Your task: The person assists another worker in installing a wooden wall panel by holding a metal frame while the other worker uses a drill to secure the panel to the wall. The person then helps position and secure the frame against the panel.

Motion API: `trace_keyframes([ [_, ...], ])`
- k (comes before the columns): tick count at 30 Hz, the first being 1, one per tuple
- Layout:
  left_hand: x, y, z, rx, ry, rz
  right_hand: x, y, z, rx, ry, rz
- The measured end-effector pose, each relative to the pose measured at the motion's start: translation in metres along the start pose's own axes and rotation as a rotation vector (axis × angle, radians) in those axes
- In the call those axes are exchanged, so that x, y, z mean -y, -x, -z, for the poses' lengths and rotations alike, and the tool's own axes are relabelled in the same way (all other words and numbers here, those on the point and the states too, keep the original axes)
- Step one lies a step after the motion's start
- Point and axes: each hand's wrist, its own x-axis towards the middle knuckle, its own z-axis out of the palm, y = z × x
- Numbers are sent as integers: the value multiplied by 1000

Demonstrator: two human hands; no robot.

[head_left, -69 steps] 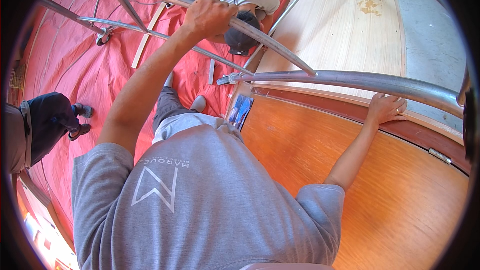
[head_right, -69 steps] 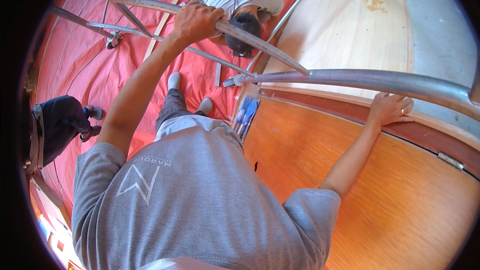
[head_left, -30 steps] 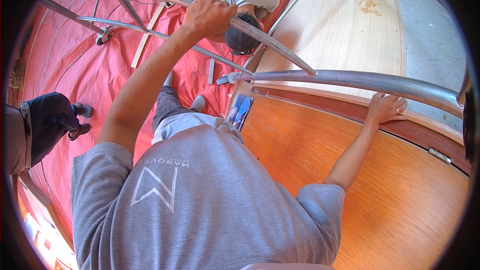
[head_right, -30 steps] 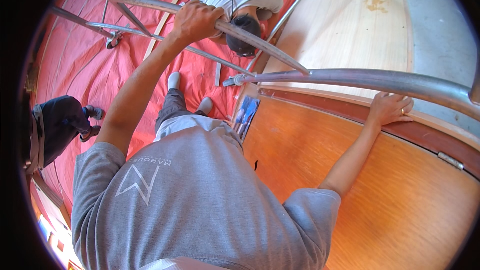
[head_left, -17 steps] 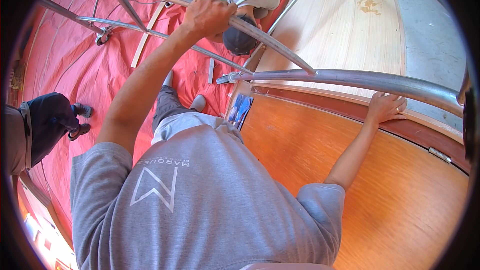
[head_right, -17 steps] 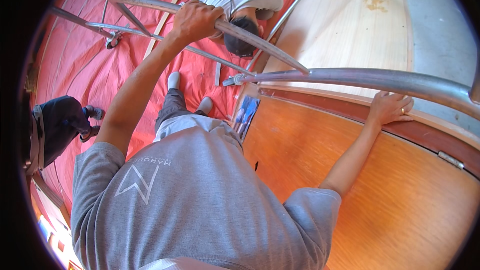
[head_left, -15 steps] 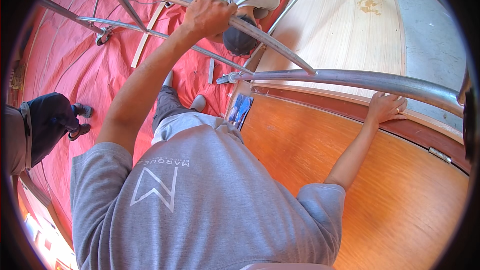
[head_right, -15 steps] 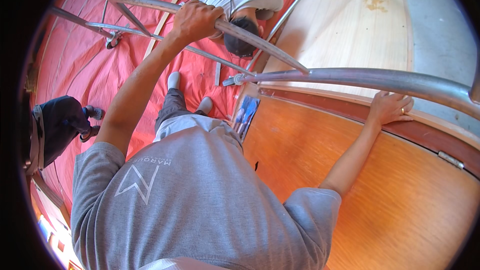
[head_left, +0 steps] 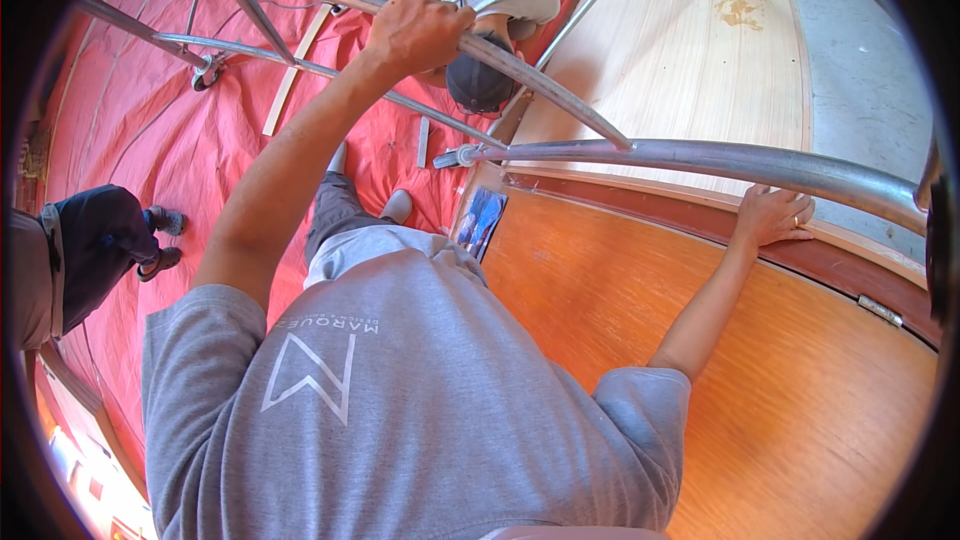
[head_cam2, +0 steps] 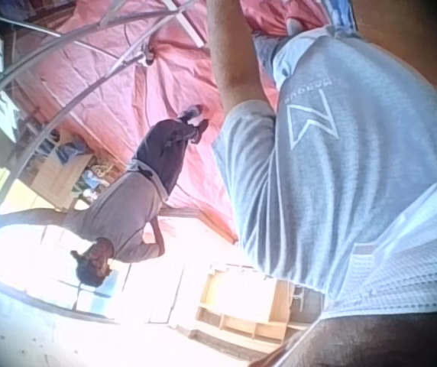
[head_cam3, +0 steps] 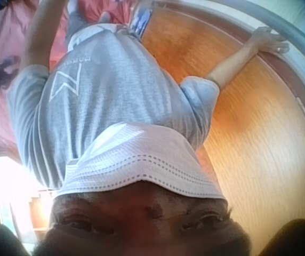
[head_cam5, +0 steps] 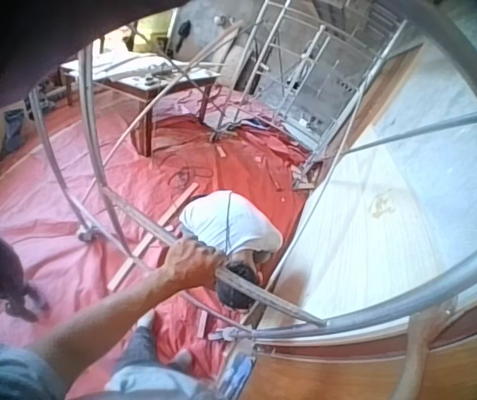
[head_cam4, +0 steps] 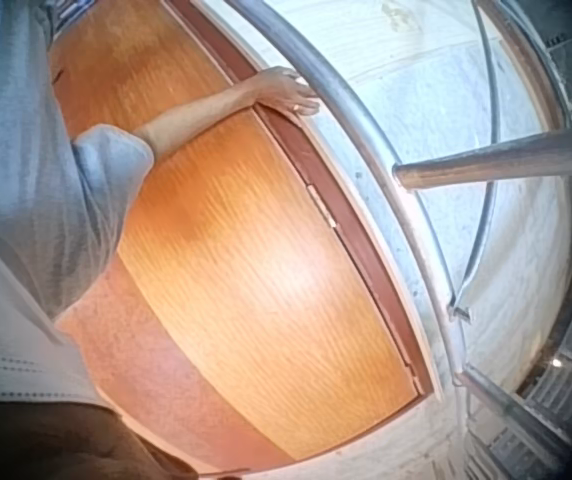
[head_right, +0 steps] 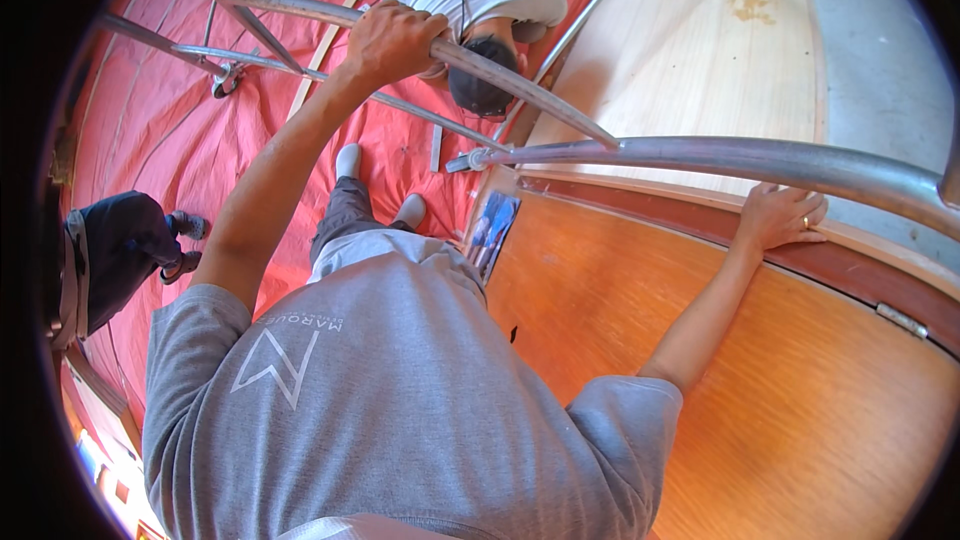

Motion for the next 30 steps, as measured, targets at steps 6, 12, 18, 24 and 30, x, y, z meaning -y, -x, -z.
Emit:
trace_keyframes([
  [6, -3, -3, 4, 49, -7, 12, -1, 2, -2, -6, -8, 0],
  [12, -2, -2, 4, 44, -7, 13, -1, 1, -1, -24, -16, 6],
  [18, -3, -2, 5, 43, -7, 9, 1, 0, 1, -29, -22, 3],
  [24, -2, -2, 3, 45, -2, 15, 0, 1, -2, -24, -15, 1],
  [30, -2, -2, 2, 42, 8, 17, -1, 1, -2, -16, -9, -3],
])
